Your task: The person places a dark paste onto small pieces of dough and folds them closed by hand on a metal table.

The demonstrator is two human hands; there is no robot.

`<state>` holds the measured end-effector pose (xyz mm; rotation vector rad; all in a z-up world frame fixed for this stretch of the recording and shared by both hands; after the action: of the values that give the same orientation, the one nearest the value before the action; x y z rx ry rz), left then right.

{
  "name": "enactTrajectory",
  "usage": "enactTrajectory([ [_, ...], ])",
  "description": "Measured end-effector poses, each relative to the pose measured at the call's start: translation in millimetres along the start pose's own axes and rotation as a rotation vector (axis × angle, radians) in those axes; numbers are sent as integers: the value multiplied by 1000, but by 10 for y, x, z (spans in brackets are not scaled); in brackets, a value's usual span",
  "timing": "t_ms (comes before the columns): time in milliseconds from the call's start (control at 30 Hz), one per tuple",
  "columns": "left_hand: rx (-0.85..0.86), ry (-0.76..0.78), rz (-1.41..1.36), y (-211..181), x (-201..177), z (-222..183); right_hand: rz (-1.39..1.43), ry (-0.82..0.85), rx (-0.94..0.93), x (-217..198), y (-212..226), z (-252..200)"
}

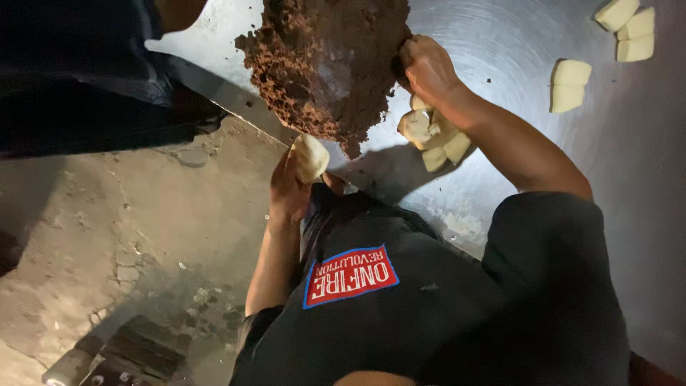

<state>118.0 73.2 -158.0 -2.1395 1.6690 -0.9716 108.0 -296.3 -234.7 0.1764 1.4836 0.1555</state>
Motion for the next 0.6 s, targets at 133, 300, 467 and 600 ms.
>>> enactTrajectory([
  [133,65,175,64,-168,308,-89,12,-11,60,-191,-146,21],
  [300,63,294,139,-282,557,-107,1527,-69,983,-683,210,-394],
  [467,-4,456,5,-175,901,-263,1085,-349,582,-1867,1685,-647],
  [600,-14,554,-64,-124,1124,-585,486,-683,259,-2449,2491,-601],
])
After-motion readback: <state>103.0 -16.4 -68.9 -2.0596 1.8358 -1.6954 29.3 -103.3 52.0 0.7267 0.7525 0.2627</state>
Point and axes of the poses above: each hand's wrist, its own z-axis towards the middle knuckle, its own x-axis out of the palm, y = z × x, the point moved 8 cm from there along z, towards the middle knuckle, and after that the axes turned 11 degrees about -y, right-handed, at the moved point
